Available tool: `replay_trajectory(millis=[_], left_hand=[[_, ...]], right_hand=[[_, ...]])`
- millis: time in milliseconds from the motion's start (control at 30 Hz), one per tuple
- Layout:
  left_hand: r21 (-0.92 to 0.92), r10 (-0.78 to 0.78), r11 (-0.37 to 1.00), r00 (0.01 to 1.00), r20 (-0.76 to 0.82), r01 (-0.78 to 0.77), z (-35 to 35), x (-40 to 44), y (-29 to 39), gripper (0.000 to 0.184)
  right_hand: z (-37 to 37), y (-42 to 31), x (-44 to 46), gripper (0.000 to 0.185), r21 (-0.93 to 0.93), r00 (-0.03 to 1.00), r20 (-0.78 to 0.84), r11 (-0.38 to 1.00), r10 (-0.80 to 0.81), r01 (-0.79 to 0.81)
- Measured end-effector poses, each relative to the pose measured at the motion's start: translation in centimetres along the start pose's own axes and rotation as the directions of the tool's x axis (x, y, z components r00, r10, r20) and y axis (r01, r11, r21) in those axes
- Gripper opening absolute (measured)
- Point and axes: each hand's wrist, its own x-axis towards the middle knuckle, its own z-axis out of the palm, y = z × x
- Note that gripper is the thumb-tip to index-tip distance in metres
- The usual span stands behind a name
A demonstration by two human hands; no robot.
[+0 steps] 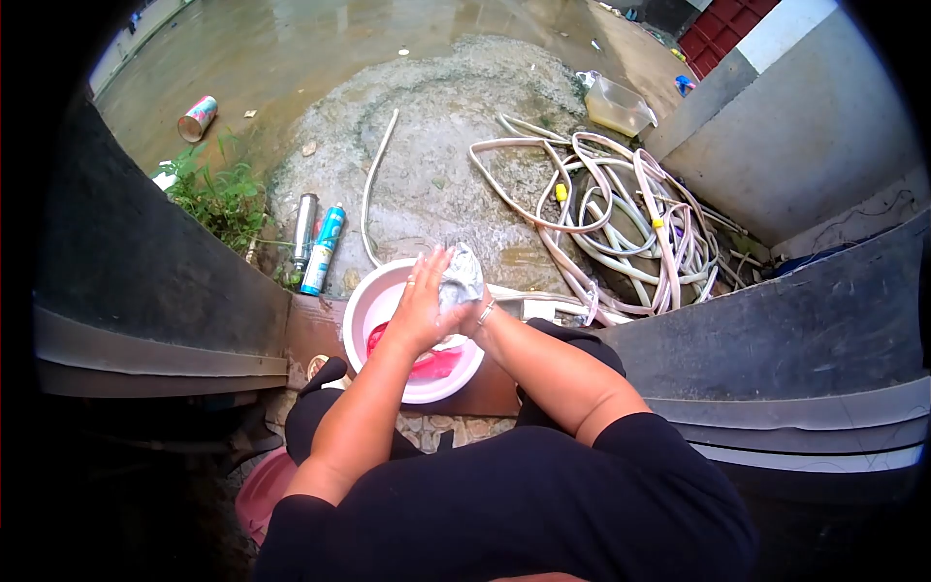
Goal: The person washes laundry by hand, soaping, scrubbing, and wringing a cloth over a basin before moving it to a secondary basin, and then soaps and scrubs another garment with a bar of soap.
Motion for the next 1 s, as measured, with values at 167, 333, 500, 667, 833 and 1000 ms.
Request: replay_trajectory(millis=[167,333,500,667,833,1000], left_hand=[[0.016,0.009,1.0,0.994,-0.109,-0.007,-1.1,1.1,-4.2,0.079],[-0.07,-0.101,0.994,0.977,-0.187,0.089,-1.0,1.1,-4.2,0.077],[0.009,0.052,0.999,0.997,0.057,-0.053,0.9,0.1,-2.1,0.069],[0.125,0.065,0.989,0.995,0.072,-0.073,-0.2,0.4,-1.1,0.064],[-0.014,0.016,1.0,0.979,-0.205,-0.019,-1.8,1.2,-4.0,0.054],[-0.011,-0.172,0.985,0.963,-0.208,0.173,-3.0,1.0,-3.1,0.044]], right_hand=[[4.3,1.5,-1.4,0.045,-0.227,0.997,-0.081,0.974,0.008,-0.026],[4.4,2.4,-1.2,0.043,-0.271,0.991,-0.129,0.963,-0.023,-0.013],[-1.4,1.2,0.6,0.041,-0.101,0.994,-0.113,0.995,0.0,-0.011],[0.3,1.4,-0.3,0.045,-0.049,0.989,-0.079,0.991,0.124,-0.128],[3.4,2.6,-1.3,0.046,-0.283,0.994,-0.078,0.955,0.073,-0.093],[4.1,1.8,-2.1,0.048,-0.3,0.985,-0.125,0.942,0.115,-0.148]])
